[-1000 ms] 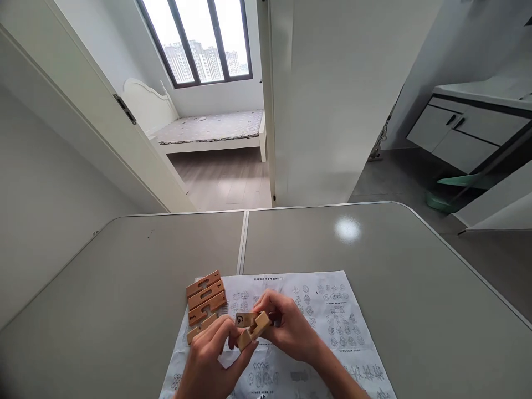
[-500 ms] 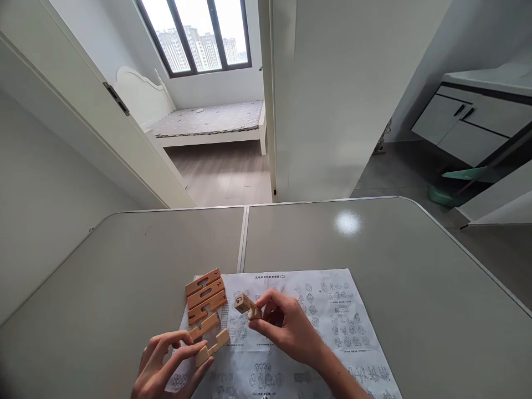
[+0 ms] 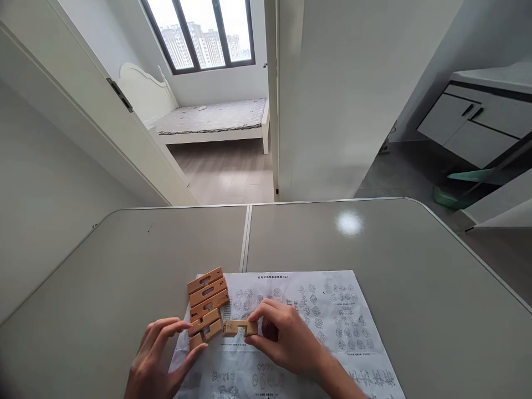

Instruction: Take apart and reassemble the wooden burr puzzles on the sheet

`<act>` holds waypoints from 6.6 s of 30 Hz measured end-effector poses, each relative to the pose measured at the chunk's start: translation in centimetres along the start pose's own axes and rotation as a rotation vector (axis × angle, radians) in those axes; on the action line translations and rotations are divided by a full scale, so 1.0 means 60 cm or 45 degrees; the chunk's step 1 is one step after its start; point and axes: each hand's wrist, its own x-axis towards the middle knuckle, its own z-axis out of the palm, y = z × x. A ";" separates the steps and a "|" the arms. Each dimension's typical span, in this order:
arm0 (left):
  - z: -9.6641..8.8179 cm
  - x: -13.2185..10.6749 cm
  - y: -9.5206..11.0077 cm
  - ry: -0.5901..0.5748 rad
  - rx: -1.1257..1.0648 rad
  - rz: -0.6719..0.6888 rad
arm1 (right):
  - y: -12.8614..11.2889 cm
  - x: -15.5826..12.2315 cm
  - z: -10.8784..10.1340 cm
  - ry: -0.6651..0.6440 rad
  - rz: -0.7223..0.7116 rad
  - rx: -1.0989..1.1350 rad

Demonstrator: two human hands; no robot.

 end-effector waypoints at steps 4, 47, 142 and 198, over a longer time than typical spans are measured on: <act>0.006 0.032 -0.007 0.033 -0.126 -0.377 | -0.002 -0.002 0.004 -0.008 -0.053 -0.078; 0.073 0.177 -0.073 -0.018 -0.405 -0.671 | -0.006 0.036 0.078 0.071 -0.638 -0.625; 0.073 0.177 -0.073 -0.085 -0.399 -0.640 | -0.008 0.043 0.060 0.127 -0.132 -0.101; -0.006 0.215 0.023 -0.979 0.355 -0.168 | -0.011 0.046 0.056 0.146 -0.145 -0.103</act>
